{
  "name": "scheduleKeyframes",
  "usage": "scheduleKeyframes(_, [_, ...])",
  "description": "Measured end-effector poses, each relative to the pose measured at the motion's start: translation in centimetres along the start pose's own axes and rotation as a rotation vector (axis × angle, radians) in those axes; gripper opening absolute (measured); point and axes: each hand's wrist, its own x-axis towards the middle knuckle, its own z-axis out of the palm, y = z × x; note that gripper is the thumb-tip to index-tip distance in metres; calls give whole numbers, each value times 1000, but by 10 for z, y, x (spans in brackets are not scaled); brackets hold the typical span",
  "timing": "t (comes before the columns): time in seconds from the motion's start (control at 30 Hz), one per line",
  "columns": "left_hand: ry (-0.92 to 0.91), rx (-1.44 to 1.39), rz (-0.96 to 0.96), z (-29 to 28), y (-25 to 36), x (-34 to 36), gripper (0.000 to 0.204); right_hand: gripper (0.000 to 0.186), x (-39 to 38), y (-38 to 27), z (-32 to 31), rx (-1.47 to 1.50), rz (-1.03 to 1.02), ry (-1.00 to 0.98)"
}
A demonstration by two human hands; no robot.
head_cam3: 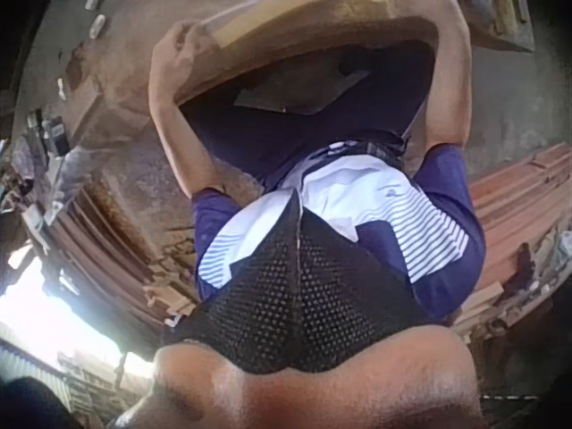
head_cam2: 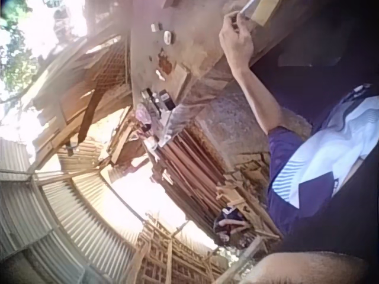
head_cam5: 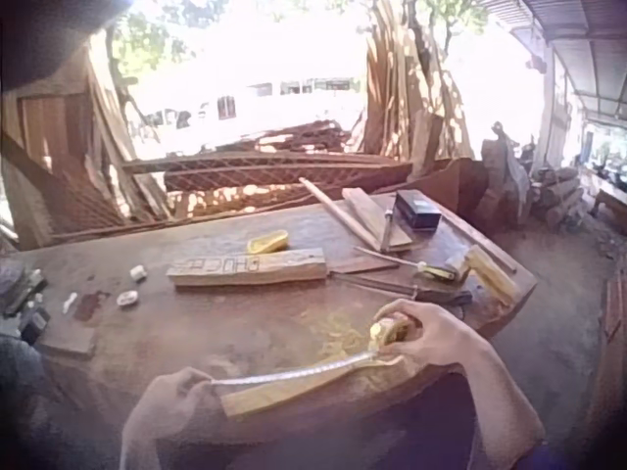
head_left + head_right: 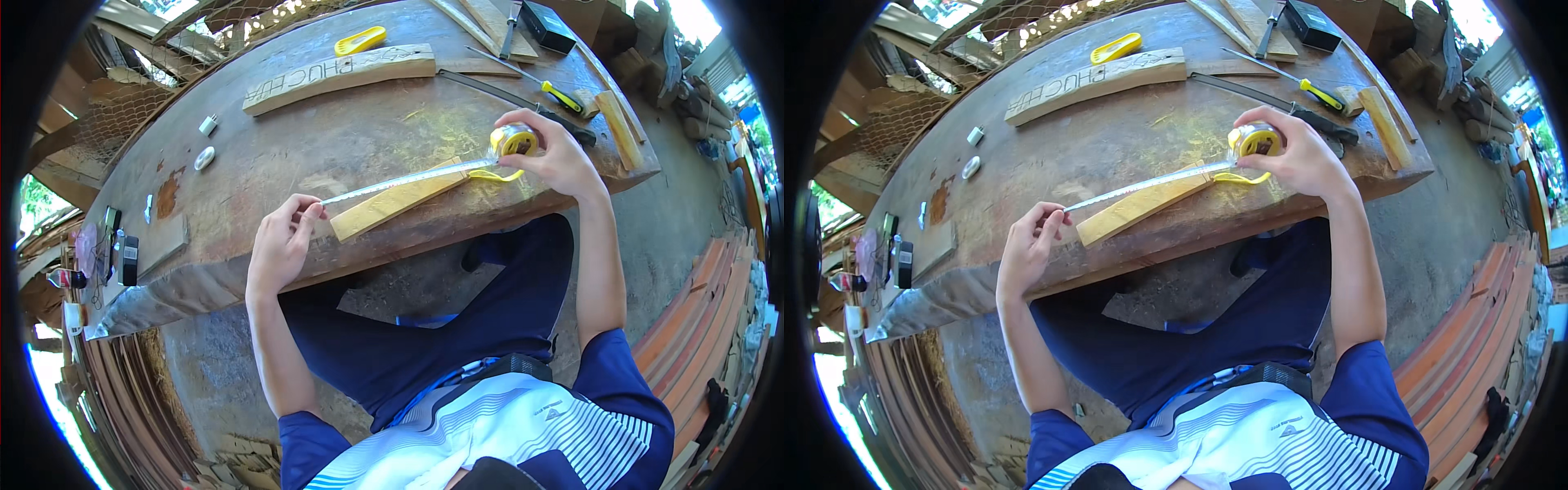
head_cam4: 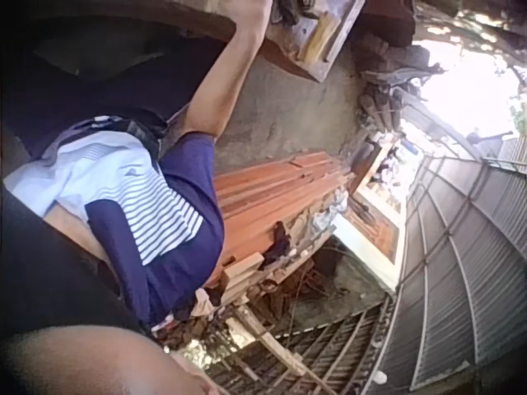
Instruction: Sawing a piece of wood into two parts and then measuring the length of a wood block using a tape measure.
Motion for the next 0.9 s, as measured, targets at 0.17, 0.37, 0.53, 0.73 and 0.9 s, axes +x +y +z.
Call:
scheduleKeyframes(0.17, [54,-1,-43,1,-7,-11,23,45,9,-1,23,-96,-137,125])
scheduleKeyframes(0.37, [297,98,-11,7,8,-31,26,47,28,15,38,21,-145,251])
scheduleKeyframes(0.53, [342,370,67,20,-6,-119,36,43,53,31,43,-173,-95,275])
scheduleKeyframes(0.73, [-104,670,-20,154,-89,-323,68,49,62,45,59,-128,-158,226])
scheduleKeyframes(0.9, [14,510,-193,165,-42,-310,85,48,-23,35,-3,-352,-313,610])
